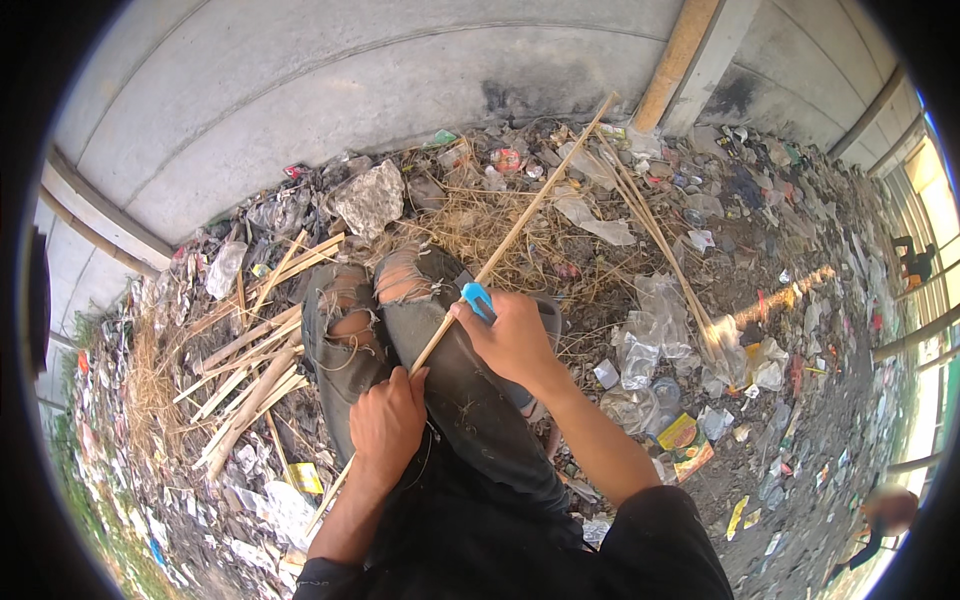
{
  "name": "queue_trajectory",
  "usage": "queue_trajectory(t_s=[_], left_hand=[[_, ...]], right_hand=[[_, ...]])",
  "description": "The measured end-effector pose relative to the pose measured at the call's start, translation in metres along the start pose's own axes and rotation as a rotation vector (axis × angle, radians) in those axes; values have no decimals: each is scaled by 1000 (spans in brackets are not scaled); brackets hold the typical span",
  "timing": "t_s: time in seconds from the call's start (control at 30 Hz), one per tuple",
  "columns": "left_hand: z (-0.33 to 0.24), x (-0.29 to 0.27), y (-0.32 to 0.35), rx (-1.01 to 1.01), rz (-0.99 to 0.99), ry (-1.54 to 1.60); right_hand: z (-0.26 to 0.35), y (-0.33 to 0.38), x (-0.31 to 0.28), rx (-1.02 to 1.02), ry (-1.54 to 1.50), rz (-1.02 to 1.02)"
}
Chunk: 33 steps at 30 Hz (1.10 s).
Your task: The person sits on the ground and uses a large knife to split long bamboo sticks into thin strips. They hold the bamboo vertically and strike it with the knife to separate the fibers, repeating the process for multiple sticks.
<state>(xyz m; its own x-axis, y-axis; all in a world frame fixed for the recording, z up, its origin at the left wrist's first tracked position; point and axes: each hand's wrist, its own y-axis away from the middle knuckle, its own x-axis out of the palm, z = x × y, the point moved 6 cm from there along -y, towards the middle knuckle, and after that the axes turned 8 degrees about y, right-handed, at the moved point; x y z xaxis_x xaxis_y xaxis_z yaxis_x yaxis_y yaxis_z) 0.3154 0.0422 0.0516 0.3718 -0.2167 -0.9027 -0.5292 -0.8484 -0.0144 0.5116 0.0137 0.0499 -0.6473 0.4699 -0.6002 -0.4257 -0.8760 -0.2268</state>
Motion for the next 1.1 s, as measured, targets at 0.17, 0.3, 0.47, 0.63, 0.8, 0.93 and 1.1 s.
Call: queue_trajectory(t_s=[0.17, 0.3, 0.47, 0.63, 0.8, 0.93, 1.1], left_hand=[[3, 3, -1, 15, -23, 0], [0, -5, -6, -9, -6, 72], [34, -19, -2, -130, 41, 596], [89, -96, -1, -37, -447, 756], [129, -197, -35, 177, -868, 908], [96, -243, -75, 318, -812, 623], [68, -279, -143, 336, -648, 614]], right_hand=[[0, 1, 10, -88, -186, 276], [7, 18, 10, -98, -290, 531], [-60, 40, -30, 165, 27, 104], [-211, 138, -53, 654, 418, 101], [-299, 262, -11, 869, 616, 728], [-274, 281, 38, 887, 605, 417], [-300, 301, 113, 975, 557, 403]])
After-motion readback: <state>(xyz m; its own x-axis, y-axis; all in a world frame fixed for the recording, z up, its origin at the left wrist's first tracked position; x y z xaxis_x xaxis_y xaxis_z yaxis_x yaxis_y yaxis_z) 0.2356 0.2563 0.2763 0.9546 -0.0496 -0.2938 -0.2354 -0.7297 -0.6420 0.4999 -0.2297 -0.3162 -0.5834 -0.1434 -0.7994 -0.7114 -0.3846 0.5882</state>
